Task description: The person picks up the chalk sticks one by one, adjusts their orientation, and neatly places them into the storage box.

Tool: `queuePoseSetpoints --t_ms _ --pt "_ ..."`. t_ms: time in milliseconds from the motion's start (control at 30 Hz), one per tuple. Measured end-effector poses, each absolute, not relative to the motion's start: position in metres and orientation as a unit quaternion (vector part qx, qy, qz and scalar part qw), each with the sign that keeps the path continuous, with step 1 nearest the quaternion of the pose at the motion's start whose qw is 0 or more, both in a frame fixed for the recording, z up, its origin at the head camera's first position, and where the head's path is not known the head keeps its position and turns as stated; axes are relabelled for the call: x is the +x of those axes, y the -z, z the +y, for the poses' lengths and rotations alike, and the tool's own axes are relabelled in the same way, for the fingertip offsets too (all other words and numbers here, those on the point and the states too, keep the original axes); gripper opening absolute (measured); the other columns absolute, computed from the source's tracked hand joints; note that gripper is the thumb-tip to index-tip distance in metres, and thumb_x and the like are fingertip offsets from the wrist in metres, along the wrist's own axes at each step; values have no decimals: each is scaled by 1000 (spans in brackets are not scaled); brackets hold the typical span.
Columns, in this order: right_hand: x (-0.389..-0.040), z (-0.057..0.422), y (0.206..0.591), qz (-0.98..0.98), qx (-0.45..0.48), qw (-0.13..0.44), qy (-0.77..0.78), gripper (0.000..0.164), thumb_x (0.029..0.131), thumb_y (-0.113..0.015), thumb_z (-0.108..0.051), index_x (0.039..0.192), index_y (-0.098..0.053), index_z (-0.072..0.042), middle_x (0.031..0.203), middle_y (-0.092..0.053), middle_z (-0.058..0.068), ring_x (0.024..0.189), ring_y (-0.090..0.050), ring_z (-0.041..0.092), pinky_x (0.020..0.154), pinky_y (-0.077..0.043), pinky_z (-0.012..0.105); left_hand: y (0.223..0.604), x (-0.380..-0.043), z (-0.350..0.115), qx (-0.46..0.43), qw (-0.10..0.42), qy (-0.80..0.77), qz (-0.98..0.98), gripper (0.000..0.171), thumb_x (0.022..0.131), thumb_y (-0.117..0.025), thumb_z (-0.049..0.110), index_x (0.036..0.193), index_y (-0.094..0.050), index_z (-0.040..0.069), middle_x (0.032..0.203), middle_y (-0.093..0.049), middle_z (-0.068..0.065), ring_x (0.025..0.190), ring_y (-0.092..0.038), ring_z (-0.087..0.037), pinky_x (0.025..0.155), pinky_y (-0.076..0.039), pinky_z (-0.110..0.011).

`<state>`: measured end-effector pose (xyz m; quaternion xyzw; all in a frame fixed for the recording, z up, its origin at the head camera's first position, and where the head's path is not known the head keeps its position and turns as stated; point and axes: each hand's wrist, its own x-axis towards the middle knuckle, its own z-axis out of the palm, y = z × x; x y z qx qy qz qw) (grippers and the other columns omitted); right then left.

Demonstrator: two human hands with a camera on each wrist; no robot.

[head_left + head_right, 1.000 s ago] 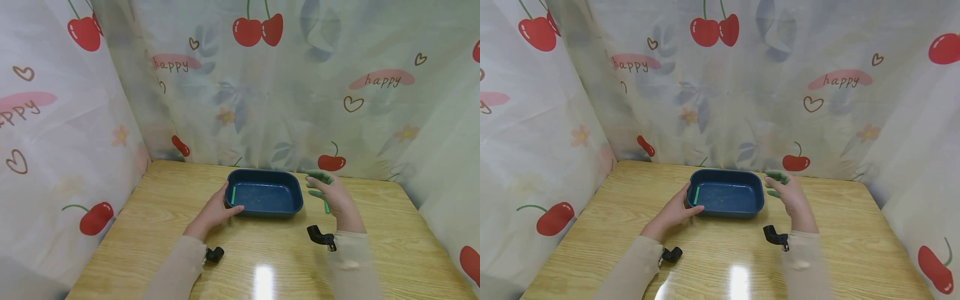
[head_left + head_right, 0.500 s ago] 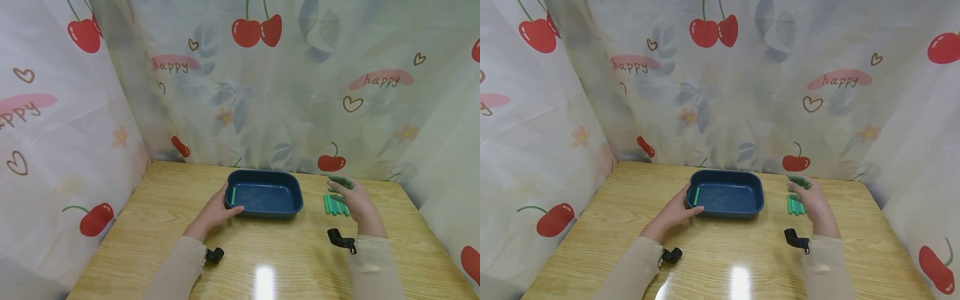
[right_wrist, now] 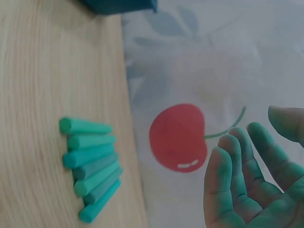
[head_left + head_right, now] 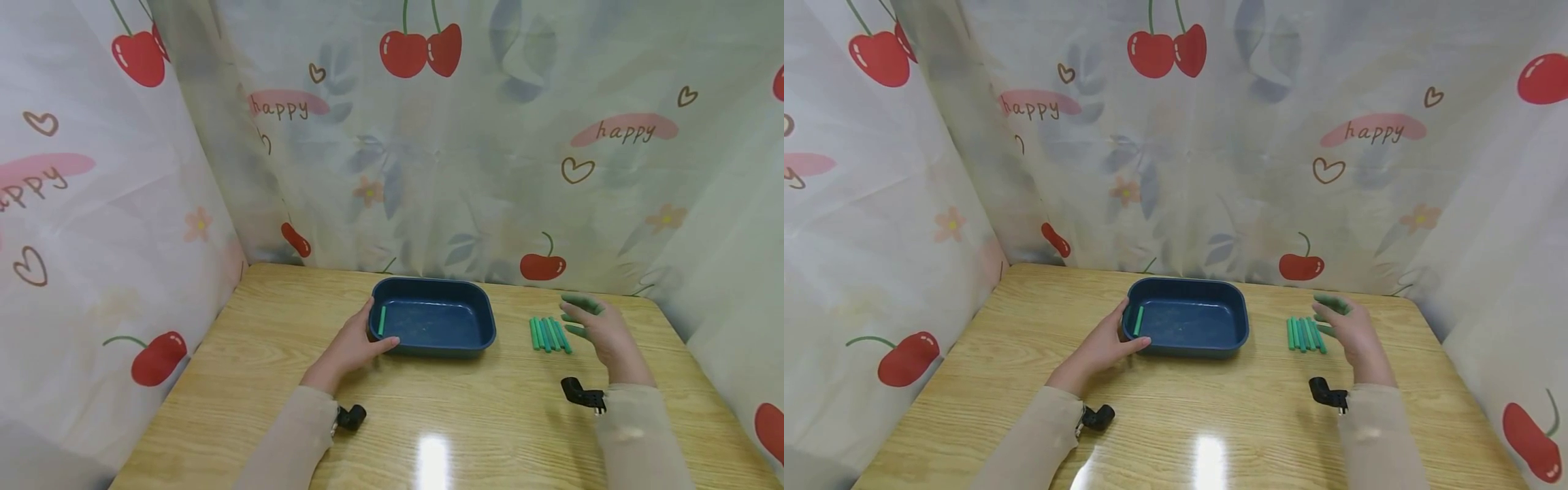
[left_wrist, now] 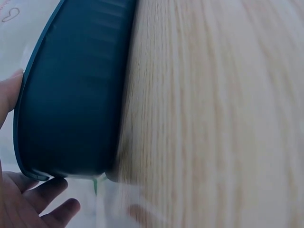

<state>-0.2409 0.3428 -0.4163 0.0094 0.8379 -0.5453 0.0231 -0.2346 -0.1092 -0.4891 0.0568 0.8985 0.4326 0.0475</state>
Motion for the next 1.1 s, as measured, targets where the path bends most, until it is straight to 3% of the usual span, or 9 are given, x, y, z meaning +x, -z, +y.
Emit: queuePoseSetpoints --t_ms 100,333,433,667,1100 --pt "-244 347 419 848 18 31 529 66 104 -53 -39 148 -38 8 146 -41 25 100 -55 0 86 -54 23 489 -235 -109 57 46 -432 899 107 85 -78 49 162 -12 14 164 -24 -10 149 -26 -31 117 -27 -52" --pt "-252 357 429 861 28 54 505 69 105 -50 -40 149 -35 10 149 -36 32 126 -48 42 90 -55 30 488 -235 -108 59 39 -431 900 107 85 -78 48 162 -13 12 163 -25 -12 148 -26 -32 116 -28 -54" --pt "-256 361 434 865 31 74 496 69 106 -48 -40 149 -33 12 151 -33 34 132 -42 49 96 -52 38 488 -235 -109 58 40 -431 900 107 85 -78 48 162 -13 12 163 -26 -11 148 -27 -32 116 -28 -54" --pt "-264 370 443 877 39 108 467 64 107 -45 -35 148 -33 13 149 -34 36 129 -46 49 102 -47 51 487 -234 -109 60 41 -431 900 108 85 -79 48 162 -13 11 163 -26 -11 148 -27 -32 116 -28 -54" --pt "-274 375 449 884 57 123 447 55 105 -50 -25 141 -41 16 138 -47 34 119 -53 44 94 -53 45 487 -234 -109 55 45 -429 900 108 84 -79 49 162 -12 15 163 -26 -11 148 -27 -32 116 -28 -55"
